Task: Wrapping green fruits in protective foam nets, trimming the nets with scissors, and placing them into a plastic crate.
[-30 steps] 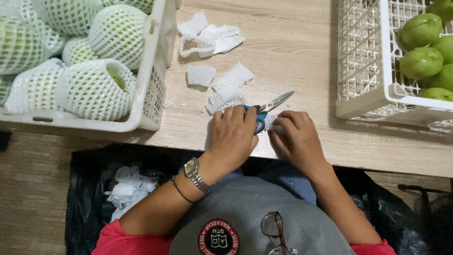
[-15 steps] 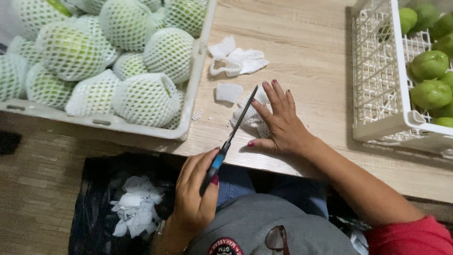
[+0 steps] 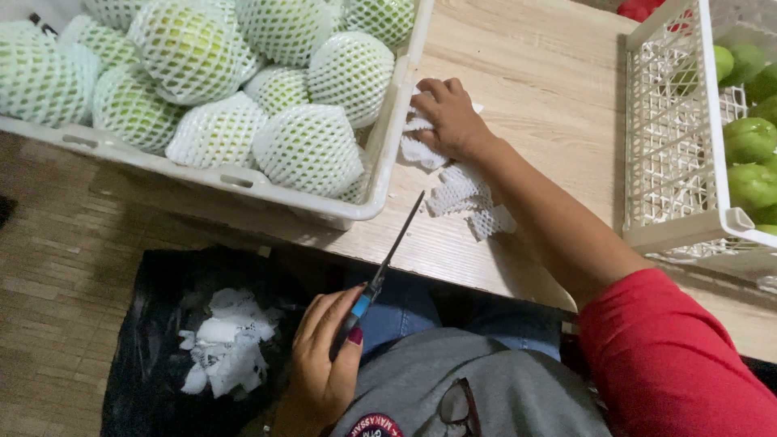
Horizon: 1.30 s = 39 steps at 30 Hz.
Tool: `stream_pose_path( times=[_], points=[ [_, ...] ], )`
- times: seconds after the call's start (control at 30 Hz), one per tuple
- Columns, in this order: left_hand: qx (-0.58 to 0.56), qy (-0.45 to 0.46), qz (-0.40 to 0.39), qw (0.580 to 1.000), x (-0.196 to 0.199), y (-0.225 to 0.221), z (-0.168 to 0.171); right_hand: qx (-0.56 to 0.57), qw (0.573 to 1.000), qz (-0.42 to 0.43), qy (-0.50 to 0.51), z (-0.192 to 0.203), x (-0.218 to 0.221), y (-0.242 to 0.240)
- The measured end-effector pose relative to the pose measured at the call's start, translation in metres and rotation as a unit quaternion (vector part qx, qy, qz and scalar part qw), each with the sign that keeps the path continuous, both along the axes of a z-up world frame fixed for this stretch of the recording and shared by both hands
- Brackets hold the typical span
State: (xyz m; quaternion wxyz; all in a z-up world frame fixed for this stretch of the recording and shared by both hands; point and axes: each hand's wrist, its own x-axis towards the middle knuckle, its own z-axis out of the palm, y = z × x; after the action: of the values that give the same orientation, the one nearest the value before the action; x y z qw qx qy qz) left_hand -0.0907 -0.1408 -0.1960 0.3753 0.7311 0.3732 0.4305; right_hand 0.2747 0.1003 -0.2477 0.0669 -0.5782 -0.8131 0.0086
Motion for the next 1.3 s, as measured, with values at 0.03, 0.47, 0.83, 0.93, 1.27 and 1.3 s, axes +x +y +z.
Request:
stream_pose_path(
  times=[0.03, 0.47, 0.83, 0.93, 1.27, 1.3],
  points=[
    [0.004, -0.013, -0.011, 1.0, -0.001, 0.003, -0.002, 0.043, 0.998, 0.021, 0.028, -0.002, 0.003, 0.0],
    [-0.032, -0.007, -0.017, 0.999, 0.013, 0.014, -0.025, -0.213, 0.974, 0.019, -0.071, 0.072, -0.042, -0.138],
    [0.143, 0.079, 0.053, 0.985, 0.086, 0.061, 0.005, 0.193, 0.98, -0.022, 0.035, -0.042, 0.022, -0.157],
    [0.155, 0.218, 0.116, 0.957, 0.111, 0.073, -0.003, 0.156, 0.888, -0.137, 0.411, -0.023, 0.031, -0.147],
    [0.152, 0.285, 0.052, 0.945, 0.123, 0.062, 0.007, 0.178, 0.569, -0.306, 0.742, 0.064, 0.062, -0.186],
    [0.081, 0.148, -0.042, 0.985, 0.121, 0.052, 0.011, 0.18, 0.568, -0.317, 0.737, 0.059, 0.072, -0.191]
  ],
)
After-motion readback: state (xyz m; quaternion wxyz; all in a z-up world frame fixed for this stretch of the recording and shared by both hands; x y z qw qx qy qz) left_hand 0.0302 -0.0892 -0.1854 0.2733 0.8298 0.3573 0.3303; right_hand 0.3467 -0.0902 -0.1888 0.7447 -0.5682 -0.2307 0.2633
